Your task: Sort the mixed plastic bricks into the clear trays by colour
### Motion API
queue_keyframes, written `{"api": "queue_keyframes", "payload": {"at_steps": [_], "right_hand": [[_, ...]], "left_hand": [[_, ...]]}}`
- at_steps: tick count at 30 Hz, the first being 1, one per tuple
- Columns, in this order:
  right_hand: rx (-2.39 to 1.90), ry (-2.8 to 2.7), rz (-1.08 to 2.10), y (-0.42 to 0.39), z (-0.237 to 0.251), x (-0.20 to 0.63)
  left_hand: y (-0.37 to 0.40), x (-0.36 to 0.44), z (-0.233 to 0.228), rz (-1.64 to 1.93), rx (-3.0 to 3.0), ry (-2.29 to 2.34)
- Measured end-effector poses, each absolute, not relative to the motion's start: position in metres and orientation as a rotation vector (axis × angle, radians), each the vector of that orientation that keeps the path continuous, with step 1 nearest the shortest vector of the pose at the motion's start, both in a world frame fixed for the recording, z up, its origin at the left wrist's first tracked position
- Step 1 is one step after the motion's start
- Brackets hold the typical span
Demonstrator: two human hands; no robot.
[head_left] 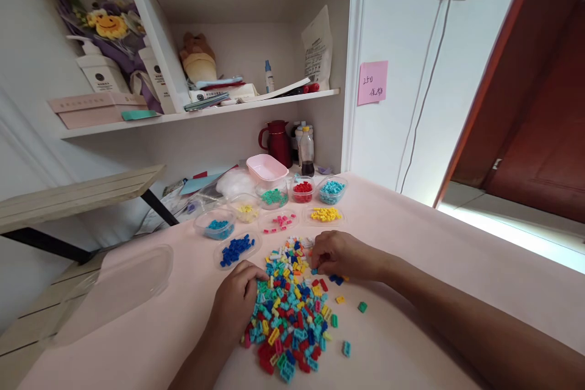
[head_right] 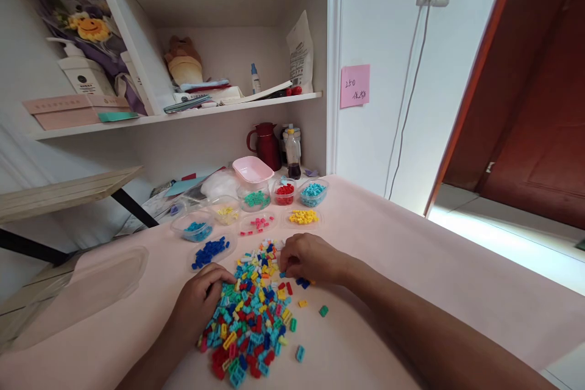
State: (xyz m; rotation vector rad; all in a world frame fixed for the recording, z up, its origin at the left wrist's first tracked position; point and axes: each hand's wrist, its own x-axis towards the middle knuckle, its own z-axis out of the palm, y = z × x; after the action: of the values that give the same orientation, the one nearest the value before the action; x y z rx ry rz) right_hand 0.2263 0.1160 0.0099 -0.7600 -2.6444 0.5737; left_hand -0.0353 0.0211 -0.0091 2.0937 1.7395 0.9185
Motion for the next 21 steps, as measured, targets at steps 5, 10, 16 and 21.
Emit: {"api": "queue_keyframes", "payload": {"at_steps": [5,10,16,21], "right_hand": [[-0.774,-2.653,0.601,0.1171,0.0105,0.2276],[-0.752,-2.654,0.641,0.1143,0.0162,0.2286],[-0.654,-2.686,0.7,0.1132,0.0175,0.2287],[-0.703,-2.675,0.682,0.1144,0.0143,0.2275]], "left_hand": [[0.0205,-0.0349,-0.0096,0.927,2.097,1.733],[0.0214,-0.0354,-0.0104,0.929,2.11,1.731],[0.0226,-0.0345,-0.0092,0.916,2.108,1.743],[0.0197,-0.0343,-0.0084,0.905,2.097,1.749]]}}
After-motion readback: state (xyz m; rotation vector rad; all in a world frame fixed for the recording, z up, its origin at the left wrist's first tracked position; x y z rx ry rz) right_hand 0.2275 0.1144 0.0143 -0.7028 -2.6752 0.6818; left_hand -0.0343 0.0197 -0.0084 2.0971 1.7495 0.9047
